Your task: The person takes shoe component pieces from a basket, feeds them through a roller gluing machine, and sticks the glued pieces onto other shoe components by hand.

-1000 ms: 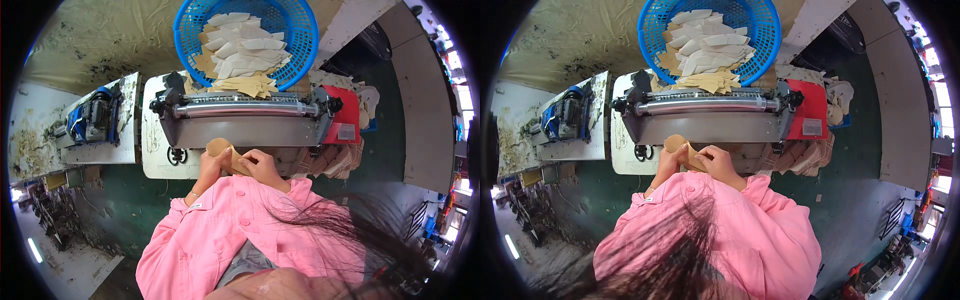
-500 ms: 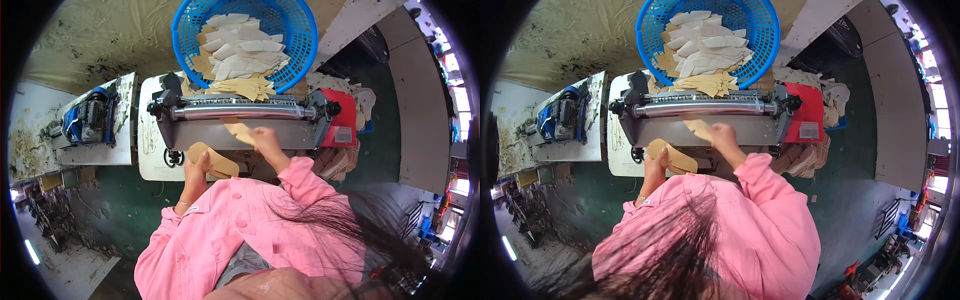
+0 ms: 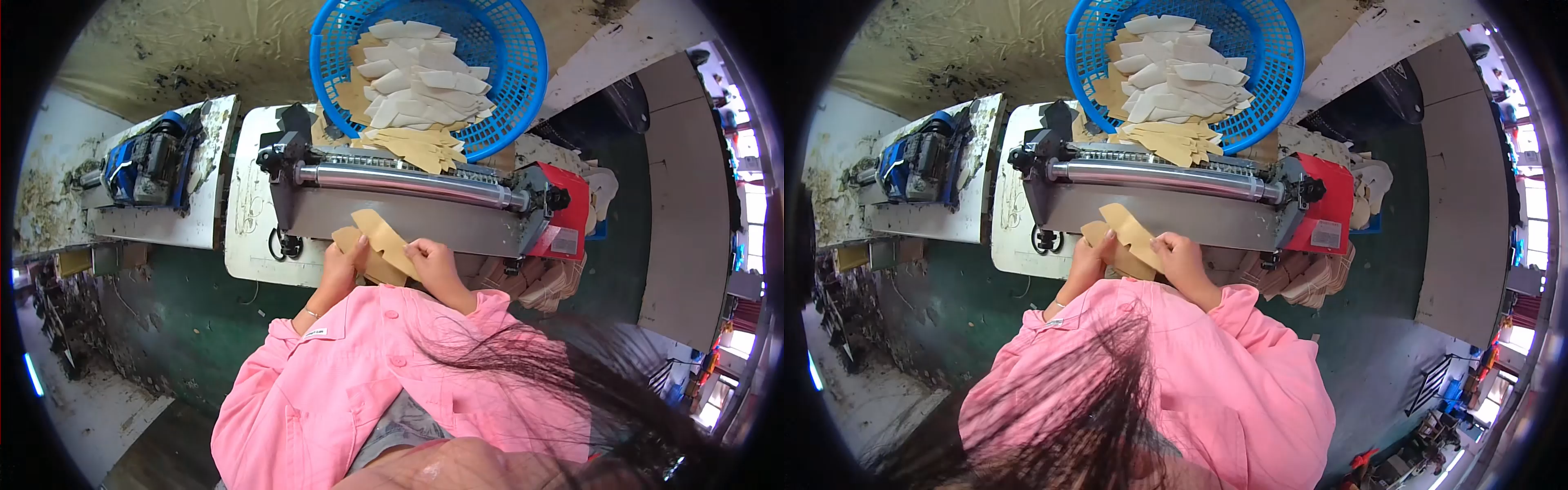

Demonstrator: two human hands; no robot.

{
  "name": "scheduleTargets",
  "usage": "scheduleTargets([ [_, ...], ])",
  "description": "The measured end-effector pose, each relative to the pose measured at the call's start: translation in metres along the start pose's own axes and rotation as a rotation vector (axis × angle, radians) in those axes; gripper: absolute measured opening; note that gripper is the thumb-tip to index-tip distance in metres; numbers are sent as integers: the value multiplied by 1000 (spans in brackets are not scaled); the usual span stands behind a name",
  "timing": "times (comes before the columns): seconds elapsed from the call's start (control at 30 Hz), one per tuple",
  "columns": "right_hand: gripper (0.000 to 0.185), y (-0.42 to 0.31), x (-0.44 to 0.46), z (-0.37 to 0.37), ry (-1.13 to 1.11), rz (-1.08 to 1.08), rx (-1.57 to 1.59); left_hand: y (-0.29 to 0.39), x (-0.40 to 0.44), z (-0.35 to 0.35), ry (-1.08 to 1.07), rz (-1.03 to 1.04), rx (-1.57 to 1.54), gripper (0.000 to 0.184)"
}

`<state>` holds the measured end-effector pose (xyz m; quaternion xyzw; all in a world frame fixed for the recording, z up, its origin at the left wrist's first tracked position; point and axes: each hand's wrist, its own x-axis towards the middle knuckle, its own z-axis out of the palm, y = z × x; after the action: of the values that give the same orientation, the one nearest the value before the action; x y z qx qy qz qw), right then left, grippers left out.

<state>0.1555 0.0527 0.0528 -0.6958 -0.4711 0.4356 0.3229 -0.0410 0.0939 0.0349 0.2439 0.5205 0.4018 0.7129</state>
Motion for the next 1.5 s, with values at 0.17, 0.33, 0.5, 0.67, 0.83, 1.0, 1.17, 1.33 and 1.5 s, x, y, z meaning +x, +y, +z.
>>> scheduleTargets([
  [0.17,29,-4,18,-15,-55,117,140,3,-1,-6,-59,-45,-116,33],
  [0.33,33,27,38,-14,90,260,480,2,-8,4,-163,3,-153,29],
  [0.5,32,-12,-23,-16,-232,6,33,-3,-2,11,-14,6,3,23],
  [0.67,27,3,-18,-9,-139,-78,71,3,-1,22,114,2,43,27],
  [0.83,25,-8,-22,-6,-133,-156,-18,11,-5,33,165,-18,18,29],
  [1.0,26,22,2,3,-59,-27,-24,2,-6,15,180,54,80,27],
  [1.17,33,36,52,-11,1,93,237,0,-10,-11,225,85,-37,33],
  [1.33,44,-59,15,-65,-169,163,45,8,-17,-10,114,31,-70,30],
  [1.5,38,-107,110,-103,33,-287,-475,8,-19,-20,121,-16,-172,26],
])
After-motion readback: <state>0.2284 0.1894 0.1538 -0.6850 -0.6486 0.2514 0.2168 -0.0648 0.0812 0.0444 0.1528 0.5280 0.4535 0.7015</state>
